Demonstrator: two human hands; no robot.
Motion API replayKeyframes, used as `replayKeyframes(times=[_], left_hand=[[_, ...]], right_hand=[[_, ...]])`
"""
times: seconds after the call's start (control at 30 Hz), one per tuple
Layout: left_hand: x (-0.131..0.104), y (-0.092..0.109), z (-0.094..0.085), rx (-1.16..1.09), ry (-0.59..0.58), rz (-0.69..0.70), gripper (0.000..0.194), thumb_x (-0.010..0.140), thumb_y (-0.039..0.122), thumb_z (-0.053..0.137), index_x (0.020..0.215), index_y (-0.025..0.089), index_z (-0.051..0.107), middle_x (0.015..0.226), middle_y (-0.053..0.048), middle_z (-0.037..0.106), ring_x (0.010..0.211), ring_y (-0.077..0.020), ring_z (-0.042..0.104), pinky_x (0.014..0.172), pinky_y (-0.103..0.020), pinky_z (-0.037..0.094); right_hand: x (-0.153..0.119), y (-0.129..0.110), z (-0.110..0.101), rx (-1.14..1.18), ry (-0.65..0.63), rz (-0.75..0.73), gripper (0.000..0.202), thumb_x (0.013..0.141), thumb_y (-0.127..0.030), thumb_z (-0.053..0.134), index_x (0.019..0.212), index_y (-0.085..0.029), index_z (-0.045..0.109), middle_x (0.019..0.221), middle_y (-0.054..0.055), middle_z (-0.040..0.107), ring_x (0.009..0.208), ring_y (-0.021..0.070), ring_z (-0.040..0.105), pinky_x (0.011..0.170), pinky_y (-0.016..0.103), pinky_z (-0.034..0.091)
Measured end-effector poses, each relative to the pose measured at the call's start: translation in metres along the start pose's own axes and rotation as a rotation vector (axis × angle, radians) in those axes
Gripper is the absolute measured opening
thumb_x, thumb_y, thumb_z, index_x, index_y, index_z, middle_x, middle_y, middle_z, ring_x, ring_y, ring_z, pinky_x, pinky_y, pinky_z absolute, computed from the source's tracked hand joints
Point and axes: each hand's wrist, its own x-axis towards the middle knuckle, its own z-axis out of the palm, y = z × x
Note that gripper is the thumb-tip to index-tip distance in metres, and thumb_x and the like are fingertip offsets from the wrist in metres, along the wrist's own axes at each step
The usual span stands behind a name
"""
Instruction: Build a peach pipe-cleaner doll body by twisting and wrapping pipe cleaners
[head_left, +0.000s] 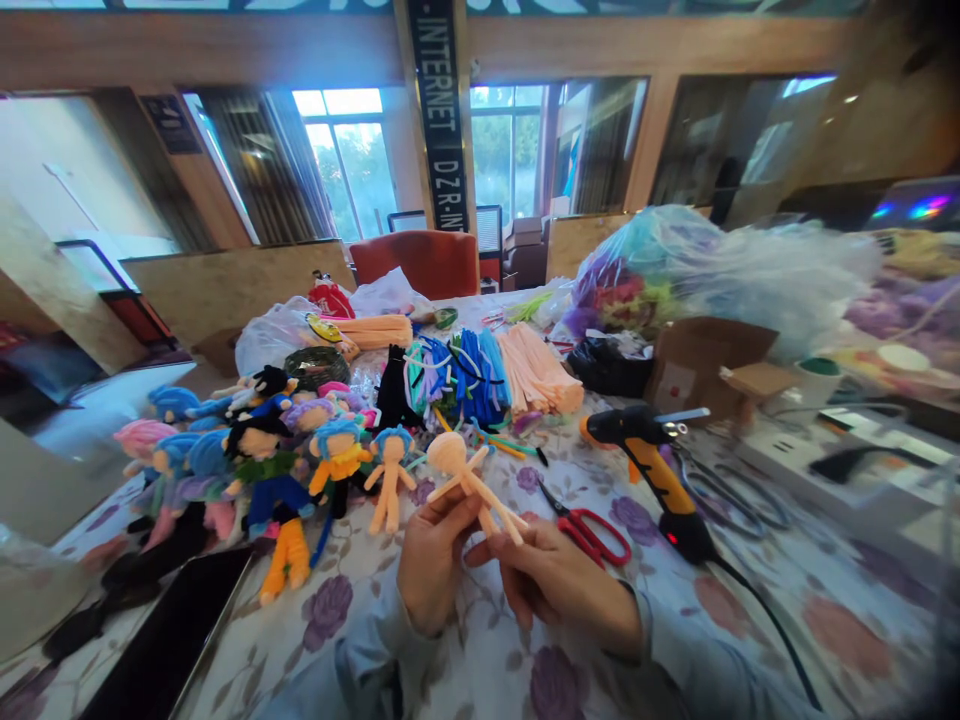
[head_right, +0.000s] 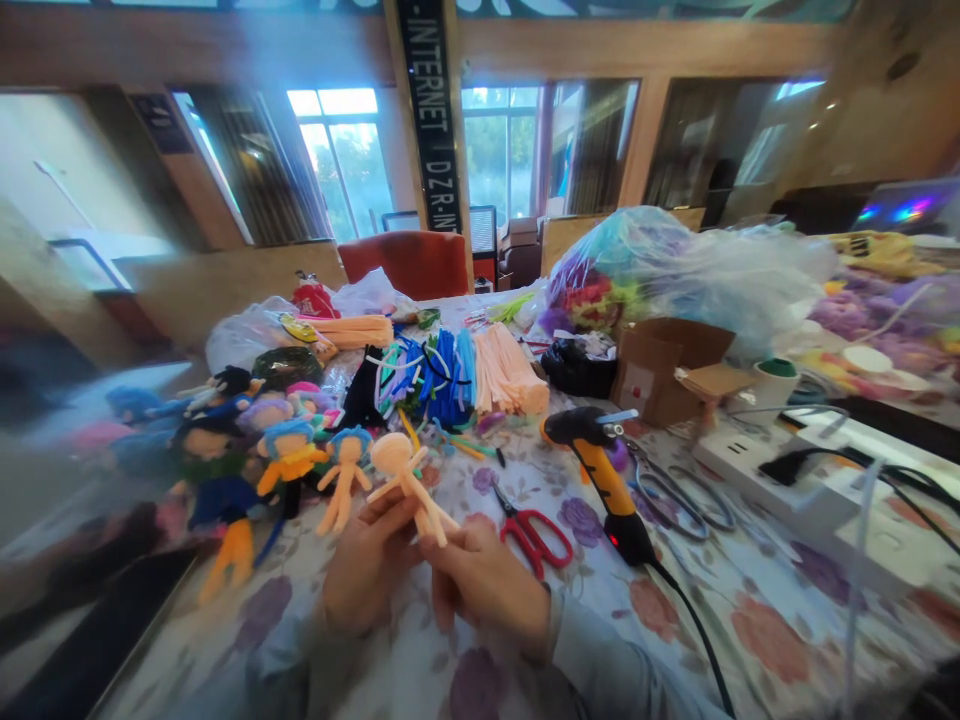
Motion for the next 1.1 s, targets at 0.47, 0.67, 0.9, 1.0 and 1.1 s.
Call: replayKeyframes(times=[0.47, 0.67, 0.9, 1.0, 1.1], left_hand=[[-0.0013, 0.0017, 0.0002, -0.033, -0.095, 0.022, 0.016, 0.064, 0.015, 0.075, 0.079, 0.015, 0.072, 0.070, -0.001, 0.068, 0.067, -0.0120, 0.059, 0.066, -0.022, 0.049], [0.0015, 0.0011, -0.0017, -0.030, -0.035, 0.046, 0.013, 0.064, 0.014, 0.075, 0.075, 0.015, 0.070, 0.068, 0.000, 0.067, 0.067, -0.0119, 0.060, 0.067, -0.022, 0.050], [0.0000, 0.0018, -0.0002, -0.025, -0.023, 0.074, 0.011, 0.063, 0.014, 0.075, 0.071, 0.014, 0.069, 0.062, 0.001, 0.066, 0.057, -0.0086, 0.057, 0.057, -0.018, 0.048], [0.0001, 0.0016, -0.0003, -0.015, -0.031, 0.085, 0.012, 0.062, 0.014, 0.076, 0.072, 0.014, 0.070, 0.066, -0.001, 0.068, 0.062, -0.0103, 0.060, 0.060, -0.018, 0.050], [0.0006, 0.0015, -0.0011, 0.021, -0.045, 0.121, 0.012, 0.063, 0.015, 0.075, 0.073, 0.014, 0.071, 0.067, -0.001, 0.069, 0.064, -0.0121, 0.062, 0.063, -0.021, 0.051]], right_hand=[[0.0020, -0.0050, 0.0070, 0.223, -0.011, -0.015, 0.039, 0.080, -0.041, 0.044, 0.054, -0.014, 0.055, 0.031, -0.004, 0.047, 0.022, 0.0030, 0.027, 0.025, 0.016, 0.014], [0.0006, -0.0050, 0.0048, 0.122, -0.039, -0.040, 0.043, 0.084, -0.045, 0.042, 0.067, -0.012, 0.062, 0.037, -0.004, 0.051, 0.024, 0.0031, 0.029, 0.027, 0.016, 0.018], [0.0011, -0.0039, 0.0090, -0.050, 0.057, -0.194, 0.044, 0.086, -0.049, 0.041, 0.074, -0.013, 0.063, 0.039, -0.004, 0.050, 0.029, 0.0038, 0.033, 0.031, 0.015, 0.022], [0.0008, -0.0047, 0.0079, -0.071, 0.041, -0.135, 0.046, 0.085, -0.050, 0.040, 0.075, -0.012, 0.063, 0.041, -0.004, 0.051, 0.028, 0.0039, 0.032, 0.030, 0.015, 0.022], [0.0004, -0.0051, 0.0057, -0.068, 0.018, -0.070, 0.046, 0.084, -0.050, 0.039, 0.076, -0.011, 0.063, 0.042, -0.003, 0.052, 0.026, 0.0037, 0.032, 0.029, 0.016, 0.021]])
